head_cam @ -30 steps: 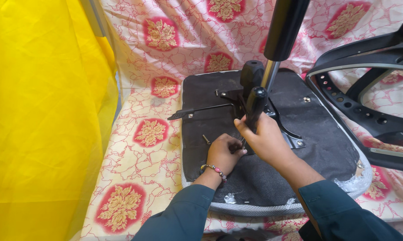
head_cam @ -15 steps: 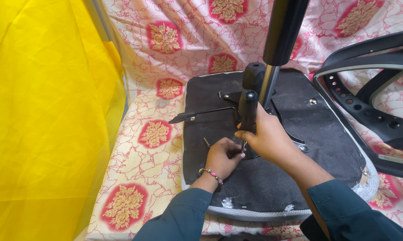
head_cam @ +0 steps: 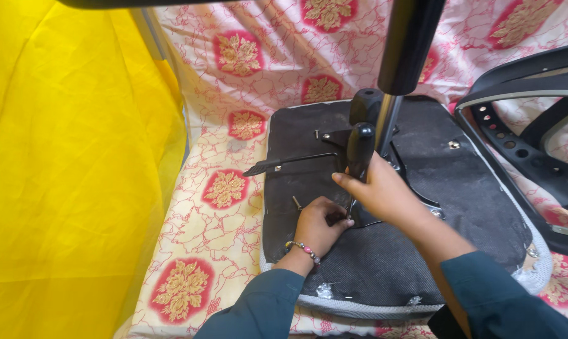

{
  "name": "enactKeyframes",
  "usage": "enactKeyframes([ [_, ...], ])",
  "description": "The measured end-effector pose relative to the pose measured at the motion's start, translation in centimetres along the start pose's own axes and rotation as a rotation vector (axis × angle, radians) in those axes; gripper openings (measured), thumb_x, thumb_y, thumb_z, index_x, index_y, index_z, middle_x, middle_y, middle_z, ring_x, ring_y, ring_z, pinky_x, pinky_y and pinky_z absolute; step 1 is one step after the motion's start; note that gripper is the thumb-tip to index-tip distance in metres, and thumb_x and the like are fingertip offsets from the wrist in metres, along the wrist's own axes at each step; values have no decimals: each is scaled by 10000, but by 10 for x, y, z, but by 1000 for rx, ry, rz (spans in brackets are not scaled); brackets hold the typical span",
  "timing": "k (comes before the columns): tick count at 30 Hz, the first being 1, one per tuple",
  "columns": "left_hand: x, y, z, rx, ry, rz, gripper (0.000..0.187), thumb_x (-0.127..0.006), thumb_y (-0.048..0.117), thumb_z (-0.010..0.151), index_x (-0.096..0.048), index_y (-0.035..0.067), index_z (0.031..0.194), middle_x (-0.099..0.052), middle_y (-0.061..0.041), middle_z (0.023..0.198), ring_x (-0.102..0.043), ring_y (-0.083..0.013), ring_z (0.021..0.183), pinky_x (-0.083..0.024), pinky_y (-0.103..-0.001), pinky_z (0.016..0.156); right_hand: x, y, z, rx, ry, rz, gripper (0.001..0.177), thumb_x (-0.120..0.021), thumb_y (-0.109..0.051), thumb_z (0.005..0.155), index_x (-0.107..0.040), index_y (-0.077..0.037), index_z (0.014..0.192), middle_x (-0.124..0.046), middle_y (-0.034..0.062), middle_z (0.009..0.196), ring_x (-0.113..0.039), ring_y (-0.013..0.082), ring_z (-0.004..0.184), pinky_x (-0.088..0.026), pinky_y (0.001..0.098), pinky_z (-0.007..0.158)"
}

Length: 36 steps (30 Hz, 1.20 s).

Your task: The person uses a screwdriver to tighten screws on the underside of an office chair base. They briefly move a yellow cloth aside to access the work area, then continue securing the screws one by one.

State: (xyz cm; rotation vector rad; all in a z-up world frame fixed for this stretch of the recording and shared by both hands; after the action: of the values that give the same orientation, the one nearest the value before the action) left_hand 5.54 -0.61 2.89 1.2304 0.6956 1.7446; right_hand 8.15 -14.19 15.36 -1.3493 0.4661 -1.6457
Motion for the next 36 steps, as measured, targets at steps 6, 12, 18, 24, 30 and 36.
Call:
enactKeyframes([
  [6, -1, -1, 0, 20, -36, -122, 283, -897, 119, 699, -783, 79, 955, -654, -30, 854, -676, -148, 726, -561, -270, 695, -5, 2, 14, -48, -228, -77, 360, -892, -219, 698, -725, -32, 956, -763, 86, 834, -724, 183, 780, -564, 347, 730],
  [12, 0, -2, -2, 8, -29, -164, 195, -869, 116, 755, -791, 83, 931, -664, -16, 876, -689, -117, 748, -571, -259, 714, 6, -14, 9, 18, -147, 4, 484, -853, -114, 680, -651, -44, 1114, -779, 71, 914, -776, 180, 892, -599, 323, 793],
  [18, 2, 1, -1, 28, -35, -77, 273, -875, 114, 712, -820, 96, 979, -656, -33, 880, -651, -157, 718, -557, -280, 692, 4, -19, 0, -2, -109, -24, 721, -709, -16, 764, -295, -31, 1353, -778, 138, 923, -792, 273, 918, -604, 379, 802],
  [24, 2, 3, 0, 10, -33, -40, 256, -883, 136, 719, -792, 57, 945, -679, -31, 945, -716, -161, 791, -588, -284, 749, 2, -23, -17, 94, 239, -26, 611, -653, -24, 856, -291, 5, 1348, -737, 167, 883, -756, 341, 844, -586, 424, 746],
  [30, -1, -2, 0, 46, -31, -63, 241, -885, 142, 721, -753, 33, 891, -666, -45, 914, -724, -177, 787, -585, -287, 743, -4, -15, -17, 6, 109, 182, 388, -625, -237, 1059, -396, -13, 1278, -701, 124, 797, -739, 273, 789, -558, 390, 755],
  [36, -5, -8, -1, -16, -19, -31, 252, -897, 151, 717, -745, 28, 876, -658, -50, 878, -683, -155, 762, -570, -291, 721, 0, -35, -31, 246, 185, -48, 443, -745, -207, 983, -481, -63, 1307, -679, 157, 986, -726, 308, 864, -565, 386, 740],
])
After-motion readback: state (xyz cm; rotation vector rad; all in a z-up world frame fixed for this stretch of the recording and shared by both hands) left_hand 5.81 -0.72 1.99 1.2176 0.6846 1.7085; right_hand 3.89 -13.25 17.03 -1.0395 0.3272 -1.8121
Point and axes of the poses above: each hand's wrist, its own z-axis towards the middle knuckle, its own x-axis out of the back of the hand, y = z × x, the point moved 6 cm from there along z, towards the middle knuckle
